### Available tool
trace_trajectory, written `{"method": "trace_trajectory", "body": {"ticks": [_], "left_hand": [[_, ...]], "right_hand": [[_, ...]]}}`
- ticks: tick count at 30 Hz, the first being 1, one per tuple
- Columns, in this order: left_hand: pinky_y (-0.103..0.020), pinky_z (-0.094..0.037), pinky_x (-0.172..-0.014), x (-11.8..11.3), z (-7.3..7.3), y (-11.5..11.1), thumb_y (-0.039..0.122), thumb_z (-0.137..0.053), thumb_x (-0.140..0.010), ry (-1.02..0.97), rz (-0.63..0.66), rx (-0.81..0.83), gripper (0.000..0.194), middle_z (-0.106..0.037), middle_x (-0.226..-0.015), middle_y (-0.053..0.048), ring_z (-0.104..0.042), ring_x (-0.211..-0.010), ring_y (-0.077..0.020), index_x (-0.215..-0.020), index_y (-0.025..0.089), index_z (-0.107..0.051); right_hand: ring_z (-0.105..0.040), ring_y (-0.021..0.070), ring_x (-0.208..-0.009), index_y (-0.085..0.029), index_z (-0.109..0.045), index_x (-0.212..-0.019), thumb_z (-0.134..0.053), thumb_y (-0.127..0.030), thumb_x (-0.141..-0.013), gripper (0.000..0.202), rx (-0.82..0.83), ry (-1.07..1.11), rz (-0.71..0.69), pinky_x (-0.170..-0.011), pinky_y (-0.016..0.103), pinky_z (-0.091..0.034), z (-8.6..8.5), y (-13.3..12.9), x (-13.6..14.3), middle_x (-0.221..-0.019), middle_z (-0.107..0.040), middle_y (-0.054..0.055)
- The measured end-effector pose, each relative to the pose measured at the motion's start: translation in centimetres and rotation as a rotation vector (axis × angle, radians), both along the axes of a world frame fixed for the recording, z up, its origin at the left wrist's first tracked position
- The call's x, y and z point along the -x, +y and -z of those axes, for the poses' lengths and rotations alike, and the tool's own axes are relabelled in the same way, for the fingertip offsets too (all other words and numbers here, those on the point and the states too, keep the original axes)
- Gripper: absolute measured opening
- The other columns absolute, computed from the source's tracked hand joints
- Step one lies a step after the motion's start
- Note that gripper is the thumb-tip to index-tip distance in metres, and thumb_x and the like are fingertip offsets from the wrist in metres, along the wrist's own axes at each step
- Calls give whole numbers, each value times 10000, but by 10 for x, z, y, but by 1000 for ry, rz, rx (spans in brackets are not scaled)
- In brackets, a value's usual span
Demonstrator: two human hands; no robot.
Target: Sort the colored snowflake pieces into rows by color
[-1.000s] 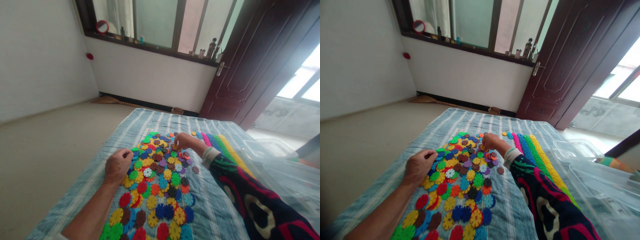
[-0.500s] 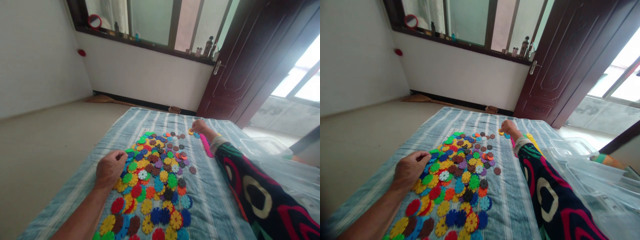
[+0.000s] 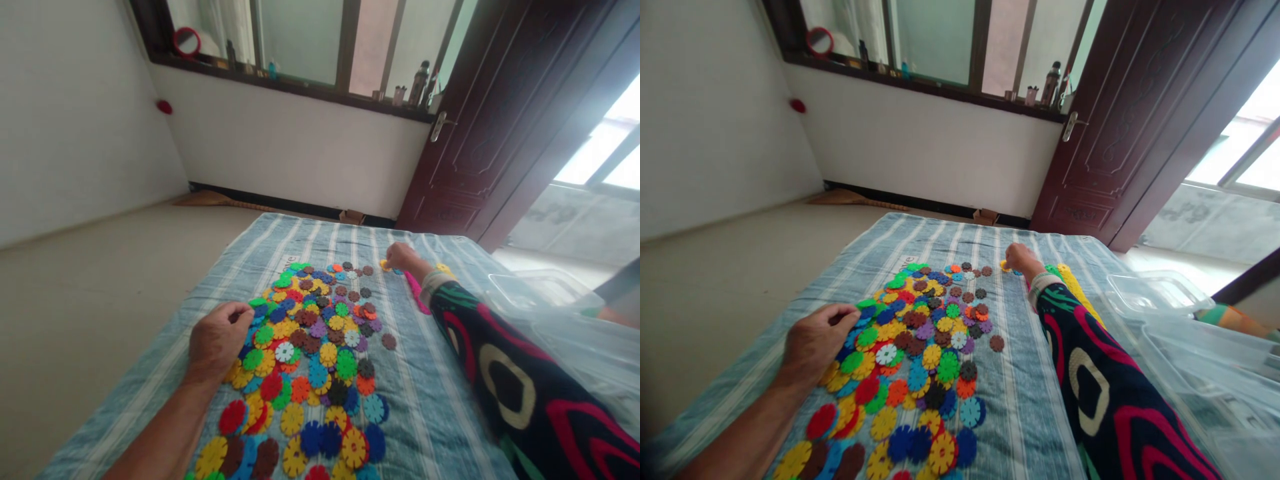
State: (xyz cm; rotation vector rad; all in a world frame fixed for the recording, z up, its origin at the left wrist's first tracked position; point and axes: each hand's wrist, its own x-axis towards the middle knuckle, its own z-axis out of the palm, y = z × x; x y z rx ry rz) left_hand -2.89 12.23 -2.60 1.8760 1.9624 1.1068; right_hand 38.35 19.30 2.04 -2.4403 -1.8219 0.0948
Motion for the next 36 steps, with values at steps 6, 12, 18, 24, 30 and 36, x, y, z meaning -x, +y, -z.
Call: {"method": "trace_trajectory", "body": {"ticks": [6, 12, 18, 24, 30, 36], "left_hand": [[-281, -471, -694, 0, 0, 0, 379, -510, -701, 5, -5, 20, 223, -710, -792, -14, -632, -717, -202, -721, 224, -669], [-281, -466, -701, -1, -1, -1, 386, -502, -705, 4, -3, 51, 236, -713, -814, -23, -639, -736, -207, -734, 222, -670], [-267, -459, -675, -2, -2, -2, 390, -489, -712, 17, -2, 26, 242, -714, -796, -20, -635, -719, -199, -718, 222, -663], [-267, -450, -675, -2, -2, -3, 387, -475, -712, 27, 11, 39, 264, -720, -820, -32, -642, -743, -203, -746, 214, -672], [-270, -447, -680, -3, -3, -3, 392, -454, -721, 39, 10, 33, 288, -721, -834, -43, -643, -759, -206, -741, 203, -670], [-271, -446, -696, -3, -3, -3, 386, -460, -715, 35, 16, 39, 279, -720, -845, -45, -641, -765, -207, -737, 203, -669]], "right_hand": [[-649, 205, -854, -176, -736, -852, -769, -239, -655, 210, -28, -55, 10, -618, 217, -432, -4, -6, 9, -946, -706, 99], [-629, 216, -893, -183, -733, -892, -699, -308, -748, 194, -37, -39, -168, -650, 238, -414, -11, -21, 42, -971, -699, 97], [-622, 135, -792, -276, -746, -891, -696, -297, -746, 155, 30, 53, -554, -629, 199, -367, -9, -47, 105, -854, -708, -18], [-612, 132, -790, -247, -748, -903, -683, -213, -746, 173, 77, 79, -795, -627, 200, -352, -10, -69, 136, -867, -714, -14], [-600, 152, -810, -277, -735, -975, -725, -281, -709, 266, 125, 25, -846, -607, 210, -337, -7, -86, 143, -917, -696, -8], [-597, 151, -791, -254, -731, -921, -692, -268, -728, 198, 102, -46, -839, -581, 215, -320, -2, -88, 141, -888, -689, 9]]}}
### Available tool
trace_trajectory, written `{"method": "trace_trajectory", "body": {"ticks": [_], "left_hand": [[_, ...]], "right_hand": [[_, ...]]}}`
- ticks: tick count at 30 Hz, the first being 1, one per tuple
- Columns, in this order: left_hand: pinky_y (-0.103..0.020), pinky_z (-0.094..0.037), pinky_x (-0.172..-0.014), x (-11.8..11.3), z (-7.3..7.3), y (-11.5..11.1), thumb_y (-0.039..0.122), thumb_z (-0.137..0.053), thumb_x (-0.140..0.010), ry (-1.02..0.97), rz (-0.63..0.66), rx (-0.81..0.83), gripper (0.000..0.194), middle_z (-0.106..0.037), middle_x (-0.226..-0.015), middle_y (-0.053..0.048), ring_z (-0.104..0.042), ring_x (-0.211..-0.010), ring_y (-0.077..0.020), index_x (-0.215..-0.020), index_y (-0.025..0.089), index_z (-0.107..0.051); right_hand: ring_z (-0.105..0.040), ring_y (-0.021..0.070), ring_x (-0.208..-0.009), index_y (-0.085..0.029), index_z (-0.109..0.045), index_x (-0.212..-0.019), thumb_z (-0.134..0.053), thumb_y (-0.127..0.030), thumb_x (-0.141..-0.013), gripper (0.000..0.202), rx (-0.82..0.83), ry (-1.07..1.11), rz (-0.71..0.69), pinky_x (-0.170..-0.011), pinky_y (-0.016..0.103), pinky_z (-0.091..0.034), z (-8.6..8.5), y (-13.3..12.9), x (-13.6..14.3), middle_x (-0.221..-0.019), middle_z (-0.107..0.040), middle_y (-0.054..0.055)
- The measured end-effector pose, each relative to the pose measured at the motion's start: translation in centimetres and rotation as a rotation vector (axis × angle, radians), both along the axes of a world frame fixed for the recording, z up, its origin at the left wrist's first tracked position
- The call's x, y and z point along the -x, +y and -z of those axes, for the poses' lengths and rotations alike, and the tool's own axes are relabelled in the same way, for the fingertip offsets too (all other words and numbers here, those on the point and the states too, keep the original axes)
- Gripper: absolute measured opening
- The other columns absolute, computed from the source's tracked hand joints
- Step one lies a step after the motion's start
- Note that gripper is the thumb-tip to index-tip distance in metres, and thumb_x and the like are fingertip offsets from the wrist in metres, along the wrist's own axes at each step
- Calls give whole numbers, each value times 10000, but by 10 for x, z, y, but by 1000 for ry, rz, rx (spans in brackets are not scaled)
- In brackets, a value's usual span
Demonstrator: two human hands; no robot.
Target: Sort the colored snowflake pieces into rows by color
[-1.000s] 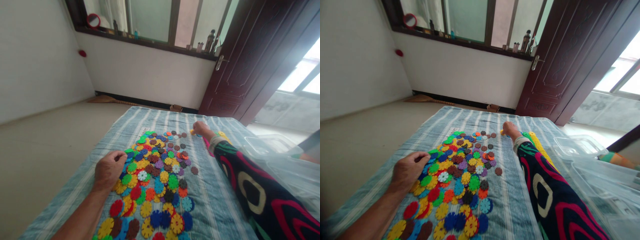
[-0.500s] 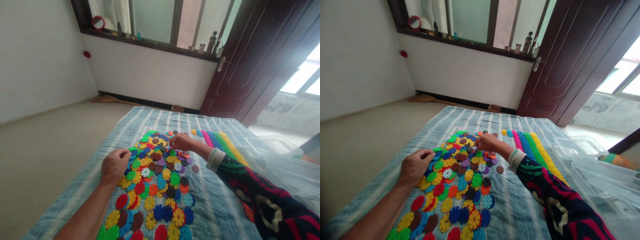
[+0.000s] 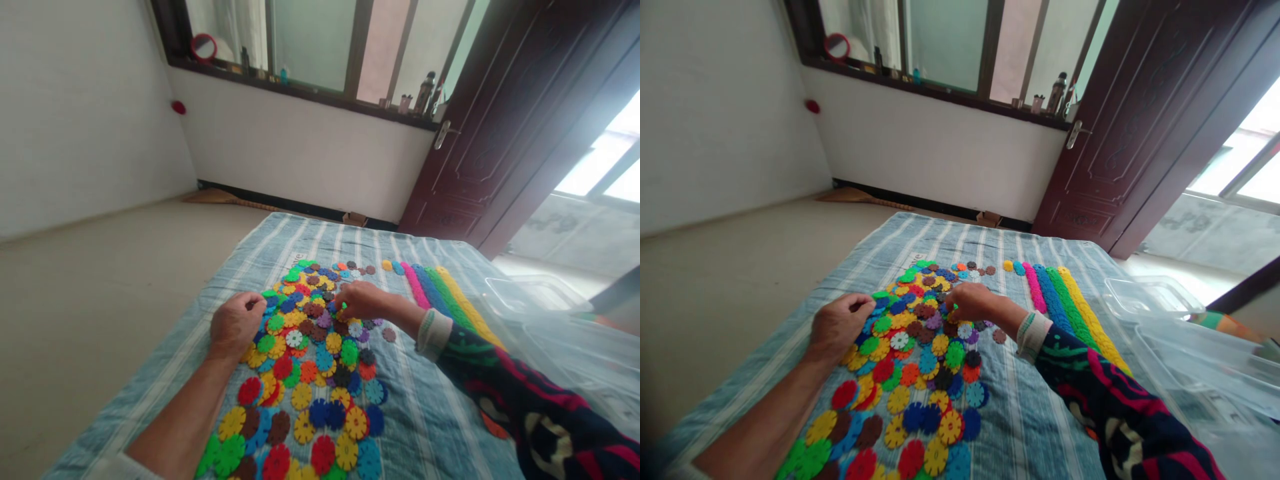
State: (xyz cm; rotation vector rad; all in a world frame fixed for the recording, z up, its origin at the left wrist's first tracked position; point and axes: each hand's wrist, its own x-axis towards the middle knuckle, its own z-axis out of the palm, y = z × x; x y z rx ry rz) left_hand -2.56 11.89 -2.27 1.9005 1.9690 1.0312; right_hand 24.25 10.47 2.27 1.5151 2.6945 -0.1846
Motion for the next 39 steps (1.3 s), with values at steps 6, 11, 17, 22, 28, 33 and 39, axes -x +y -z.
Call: {"method": "trace_trajectory", "body": {"ticks": [6, 11, 17, 22, 28, 33, 39], "left_hand": [[-261, -444, -672, 1, 2, 2, 383, -461, -717, 10, 18, -32, 272, -718, -816, -38, -635, -732, -196, -714, 205, -666], [-261, -441, -663, 1, 3, 3, 371, -464, -717, 9, 15, -26, 264, -716, -813, -41, -634, -727, -196, -711, 202, -665], [-256, -439, -649, 1, 3, 3, 371, -465, -713, 13, 18, -49, 263, -714, -793, -36, -628, -715, -191, -690, 205, -667], [-260, -442, -652, 0, 0, 1, 365, -463, -711, 21, 17, -44, 265, -716, -794, -39, -630, -717, -196, -700, 204, -673], [-268, -455, -685, -2, 0, 1, 362, -463, -713, 10, 9, -27, 265, -724, -829, -46, -638, -746, -206, -714, 202, -675], [-265, -463, -690, 0, 1, 2, 365, -470, -713, -1, 6, -22, 258, -724, -821, -38, -637, -734, -201, -717, 209, -676], [-271, -468, -710, -1, 0, 2, 357, -463, -721, 4, 17, -26, 261, -727, -840, -51, -644, -757, -207, -726, 202, -673]], "right_hand": [[-571, 131, -734, -222, -732, -895, -678, -266, -722, 186, 15, 46, 51, -565, 213, -303, 4, 2, -9, -824, -678, 0], [-519, 101, -649, -217, -741, -875, -668, -250, -714, 180, 39, 80, 64, -532, 206, -281, 5, 1, -14, -756, -647, -16], [-503, 84, -606, -162, -712, -752, -697, -171, -661, 93, 81, 185, 112, -533, 192, -311, -1, 3, -12, -639, -597, -34], [-500, 72, -456, -142, -605, -604, -598, -86, -684, 98, 350, 413, 264, -463, 175, -355, -16, -2, -21, -469, -525, -61], [-523, 94, -397, -157, -572, -599, -574, -72, -672, 111, 500, 444, 355, -411, 181, -393, -12, -14, -24, -420, -524, -70], [-535, 91, -422, -156, -640, -800, -665, -152, -688, 115, 416, 354, 347, -433, 178, -387, -8, -16, -24, -464, -542, -82], [-519, 68, -472, -151, -680, -924, -733, -166, -646, 283, 297, 249, 302, -477, 171, -354, -9, -21, -24, -548, -549, -84]]}}
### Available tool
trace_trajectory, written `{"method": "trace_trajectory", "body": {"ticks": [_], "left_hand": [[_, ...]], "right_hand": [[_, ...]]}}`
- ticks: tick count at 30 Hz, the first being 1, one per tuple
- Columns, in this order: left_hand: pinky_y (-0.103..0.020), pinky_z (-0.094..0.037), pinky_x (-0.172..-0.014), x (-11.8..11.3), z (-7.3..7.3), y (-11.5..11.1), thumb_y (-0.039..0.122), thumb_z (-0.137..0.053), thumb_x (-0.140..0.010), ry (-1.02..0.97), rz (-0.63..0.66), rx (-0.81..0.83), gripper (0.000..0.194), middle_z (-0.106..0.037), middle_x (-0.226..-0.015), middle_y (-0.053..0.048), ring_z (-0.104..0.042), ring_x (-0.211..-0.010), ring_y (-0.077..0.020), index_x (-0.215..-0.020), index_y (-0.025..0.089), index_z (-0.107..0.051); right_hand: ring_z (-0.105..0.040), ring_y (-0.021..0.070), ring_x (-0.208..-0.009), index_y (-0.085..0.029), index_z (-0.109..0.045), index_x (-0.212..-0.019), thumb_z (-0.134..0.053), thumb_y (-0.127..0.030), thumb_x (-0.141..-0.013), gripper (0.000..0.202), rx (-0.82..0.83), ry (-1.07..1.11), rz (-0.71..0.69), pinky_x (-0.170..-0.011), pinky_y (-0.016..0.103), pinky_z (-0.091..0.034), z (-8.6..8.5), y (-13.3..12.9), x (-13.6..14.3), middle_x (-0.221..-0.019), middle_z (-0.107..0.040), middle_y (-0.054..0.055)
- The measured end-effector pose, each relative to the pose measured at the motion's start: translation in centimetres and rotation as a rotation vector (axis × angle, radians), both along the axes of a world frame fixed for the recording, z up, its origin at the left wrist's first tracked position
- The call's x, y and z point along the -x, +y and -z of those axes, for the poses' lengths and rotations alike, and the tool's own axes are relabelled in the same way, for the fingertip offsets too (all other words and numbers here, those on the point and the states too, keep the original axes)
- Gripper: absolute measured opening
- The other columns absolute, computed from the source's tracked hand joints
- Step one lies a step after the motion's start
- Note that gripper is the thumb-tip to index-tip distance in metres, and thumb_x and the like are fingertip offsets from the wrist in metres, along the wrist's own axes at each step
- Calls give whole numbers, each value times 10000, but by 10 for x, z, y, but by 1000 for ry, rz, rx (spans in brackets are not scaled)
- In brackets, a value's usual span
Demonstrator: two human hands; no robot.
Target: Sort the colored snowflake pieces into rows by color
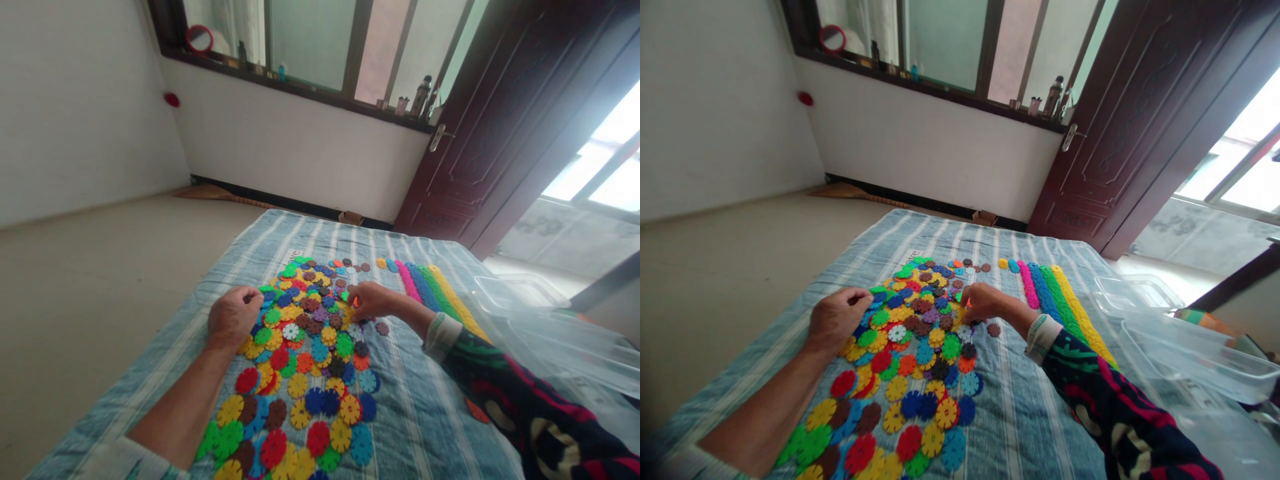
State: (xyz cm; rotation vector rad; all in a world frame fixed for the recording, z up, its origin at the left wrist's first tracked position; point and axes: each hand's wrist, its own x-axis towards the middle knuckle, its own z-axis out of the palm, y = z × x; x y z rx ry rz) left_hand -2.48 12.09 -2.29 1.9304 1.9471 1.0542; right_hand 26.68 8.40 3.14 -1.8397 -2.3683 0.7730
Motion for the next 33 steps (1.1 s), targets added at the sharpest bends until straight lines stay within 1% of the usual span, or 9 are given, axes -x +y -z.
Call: {"method": "trace_trajectory", "body": {"ticks": [4, 6, 12, 18, 24, 27, 30, 33], "left_hand": [[-269, -472, -705, 0, -1, -1, 349, -467, -722, 5, 2, -6, 255, -732, -841, -50, -645, -749, -204, -724, 203, -676], [-263, -472, -705, 0, -2, -1, 346, -474, -718, 5, 1, -14, 245, -736, -838, -44, -642, -748, -200, -716, 208, -676], [-270, -470, -716, -1, -3, -2, 351, -470, -724, 11, -3, 3, 258, -735, -856, -46, -645, -766, -207, -729, 205, -682], [-273, -468, -719, 0, -2, -2, 352, -462, -729, 13, -2, 9, 266, -731, -871, -51, -648, -771, -209, -739, 201, -680], [-266, -468, -713, 0, -1, -1, 353, -470, -726, 26, -1, 4, 251, -734, -862, -47, -644, -767, -206, -721, 209, -676], [-262, -466, -707, 0, -1, -1, 356, -469, -727, 24, -4, 10, 254, -733, -859, -48, -646, -766, -205, -722, 209, -677], [-258, -466, -699, -1, -2, -1, 353, -471, -721, 17, -8, 7, 249, -733, -851, -43, -646, -763, -203, -712, 211, -675], [-260, -465, -702, -1, -2, -1, 357, -473, -720, 7, -5, 8, 250, -732, -849, -41, -642, -759, -202, -716, 210, -674]], "right_hand": [[-525, 77, -502, -149, -687, -1006, -711, -164, -669, 337, 4, -3, 11, -510, 181, -359, -1, -3, 2, -558, -557, -75], [-513, 76, -526, -155, -698, -1018, -718, -164, -664, 354, -24, -33, -5, -521, 182, -347, -1, -4, 3, -577, -559, -70], [-469, 76, -600, -176, -736, -976, -727, -176, -663, 313, -124, -130, -82, -529, 186, -305, 0, -3, 5, -697, -585, -37], [-474, 74, -616, -167, -733, -889, -748, -165, -649, 241, -122, -111, -85, -546, 185, -305, -2, -5, 6, -727, -594, -31], [-490, 80, -640, -189, -722, -822, -764, -176, -641, 186, -134, -121, -71, -567, 190, -300, -7, -8, 7, -736, -594, -33], [-480, 79, -633, -179, -711, -793, -751, -161, -644, 155, -151, -120, -77, -554, 189, -288, -7, -11, 8, -715, -579, -37], [-444, 65, -593, -156, -681, -708, -729, -109, -632, 102, -155, -76, -140, -538, 182, -279, -5, -15, 10, -640, -534, -55], [-413, 53, -559, -143, -650, -640, -697, -63, -626, 93, -127, -35, -198, -533, 173, -279, -5, -19, 11, -578, -490, -72]]}}
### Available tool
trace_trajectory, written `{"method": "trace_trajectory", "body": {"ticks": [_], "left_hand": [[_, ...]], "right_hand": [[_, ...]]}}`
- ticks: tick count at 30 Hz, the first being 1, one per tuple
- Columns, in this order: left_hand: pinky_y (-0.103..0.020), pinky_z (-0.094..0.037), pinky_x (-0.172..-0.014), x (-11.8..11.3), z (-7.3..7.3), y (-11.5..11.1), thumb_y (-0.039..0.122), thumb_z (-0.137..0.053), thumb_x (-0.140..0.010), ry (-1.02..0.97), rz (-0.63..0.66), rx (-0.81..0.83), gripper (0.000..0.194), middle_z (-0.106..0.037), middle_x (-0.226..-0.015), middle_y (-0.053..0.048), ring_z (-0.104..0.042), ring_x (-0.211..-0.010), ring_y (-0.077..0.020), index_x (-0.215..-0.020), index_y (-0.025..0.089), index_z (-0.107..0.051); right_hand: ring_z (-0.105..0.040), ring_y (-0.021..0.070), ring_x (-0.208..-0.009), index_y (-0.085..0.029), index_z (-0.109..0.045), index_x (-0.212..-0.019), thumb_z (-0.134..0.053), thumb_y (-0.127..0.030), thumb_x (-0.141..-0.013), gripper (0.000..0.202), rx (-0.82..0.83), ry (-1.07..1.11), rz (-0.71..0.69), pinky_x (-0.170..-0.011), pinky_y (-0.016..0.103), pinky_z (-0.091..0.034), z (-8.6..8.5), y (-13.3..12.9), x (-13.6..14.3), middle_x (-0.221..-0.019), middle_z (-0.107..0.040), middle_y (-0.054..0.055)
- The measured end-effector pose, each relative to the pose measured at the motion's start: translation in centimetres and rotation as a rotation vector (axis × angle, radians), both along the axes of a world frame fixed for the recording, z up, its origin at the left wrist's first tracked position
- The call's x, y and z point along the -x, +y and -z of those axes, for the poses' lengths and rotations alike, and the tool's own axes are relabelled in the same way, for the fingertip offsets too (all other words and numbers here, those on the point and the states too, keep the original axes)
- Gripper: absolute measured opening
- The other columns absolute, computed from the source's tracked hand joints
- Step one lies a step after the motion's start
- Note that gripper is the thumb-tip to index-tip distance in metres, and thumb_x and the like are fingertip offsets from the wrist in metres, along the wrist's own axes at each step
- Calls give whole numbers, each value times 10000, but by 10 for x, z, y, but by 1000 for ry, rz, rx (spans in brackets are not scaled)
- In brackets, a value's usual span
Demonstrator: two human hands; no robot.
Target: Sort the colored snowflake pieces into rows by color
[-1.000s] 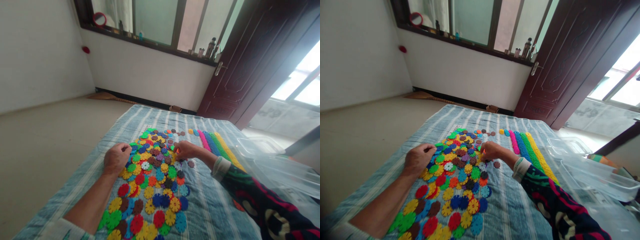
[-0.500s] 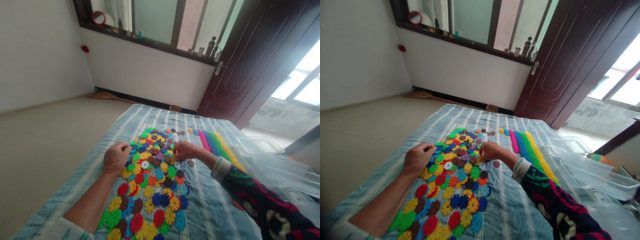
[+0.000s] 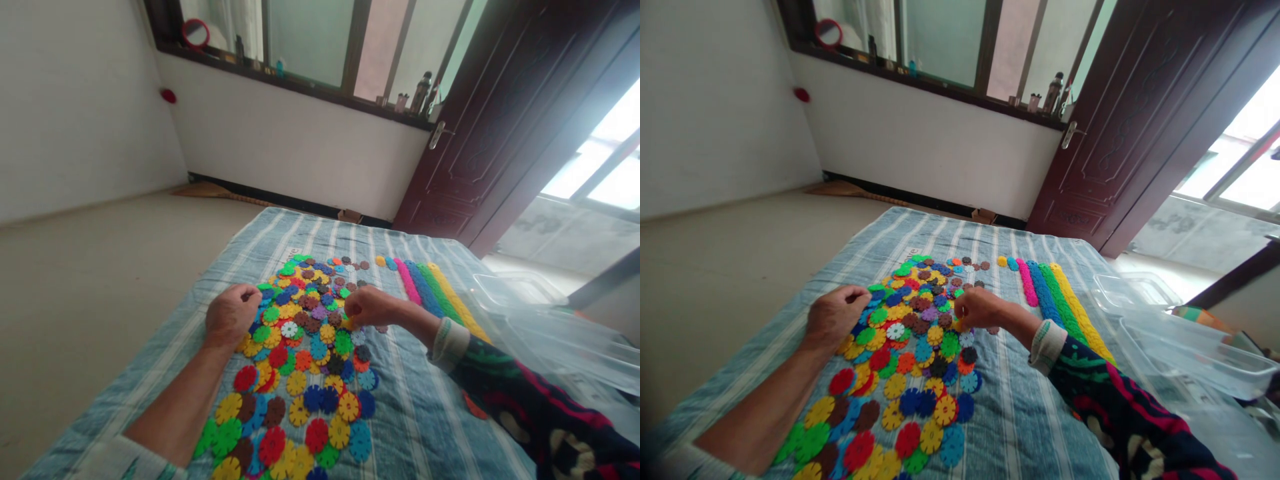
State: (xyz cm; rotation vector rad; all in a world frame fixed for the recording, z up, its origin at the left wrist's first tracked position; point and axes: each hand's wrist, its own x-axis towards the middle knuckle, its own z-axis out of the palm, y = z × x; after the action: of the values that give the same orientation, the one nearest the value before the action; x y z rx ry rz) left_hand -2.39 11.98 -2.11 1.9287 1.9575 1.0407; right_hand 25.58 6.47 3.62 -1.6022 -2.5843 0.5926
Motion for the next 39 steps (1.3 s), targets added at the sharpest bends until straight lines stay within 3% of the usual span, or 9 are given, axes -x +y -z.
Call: {"method": "trace_trajectory", "body": {"ticks": [3, 7, 10, 17, 22, 28, 39], "left_hand": [[-266, -465, -714, 0, 0, 1, 357, -473, -722, -5, 2, 5, 251, -728, -850, -44, -640, -764, -204, -728, 207, -674], [-273, -462, -714, 0, 0, 1, 350, -477, -726, -2, 2, 15, 243, -721, -846, -48, -636, -765, -205, -732, 206, -672], [-268, -459, -696, 1, 0, 1, 345, -487, -727, -2, 6, 7, 231, -719, -835, -40, -632, -752, -196, -727, 210, -674], [-249, -443, -662, 1, -3, 1, 348, -514, -734, 12, -12, 27, 215, -717, -835, -12, -618, -740, -179, -748, 213, -680], [-250, -440, -670, 3, -3, 2, 353, -506, -735, 19, -5, 24, 221, -715, -842, -15, -620, -744, -179, -747, 210, -673], [-282, -447, -721, 3, -2, 2, 356, -510, -725, -12, -5, 58, 234, -707, -856, -34, -630, -785, -204, -763, 195, -675], [-257, -445, -711, 3, -1, 1, 348, -517, -742, 6, -26, 48, 226, -709, -824, -18, -631, -766, -182, -773, 203, -687]], "right_hand": [[-440, 56, -567, -145, -655, -654, -669, -72, -643, 75, -31, 44, 19, -537, 171, -294, -5, 3, -11, -594, -523, -64], [-543, 102, -668, -169, -694, -768, -643, -142, -696, 92, -252, -38, 283, -593, 191, -348, -9, 21, -44, -733, -638, -13], [-600, 149, -767, -177, -721, -832, -612, -133, -720, 162, -295, -162, 413, -658, 219, -386, 0, 33, -65, -826, -689, 35], [-638, 188, -898, -191, -743, -954, -572, -79, -731, 303, -260, -187, 403, -760, 241, -428, 27, 32, -72, -952, -724, 69], [-652, 155, -840, -214, -754, -921, -585, -75, -718, 299, -277, -160, 430, -747, 209, -446, 19, 49, -88, -873, -731, 20], [-657, 189, -850, -161, -745, -996, -555, -32, -707, 370, -355, -159, 566, -740, 243, -464, 5, 93, -119, -903, -728, 73], [-656, 200, -940, -206, -768, -924, -603, -34, -712, 319, -288, -220, 589, -791, 231, -460, 25, 120, -121, -985, -726, 78]]}}
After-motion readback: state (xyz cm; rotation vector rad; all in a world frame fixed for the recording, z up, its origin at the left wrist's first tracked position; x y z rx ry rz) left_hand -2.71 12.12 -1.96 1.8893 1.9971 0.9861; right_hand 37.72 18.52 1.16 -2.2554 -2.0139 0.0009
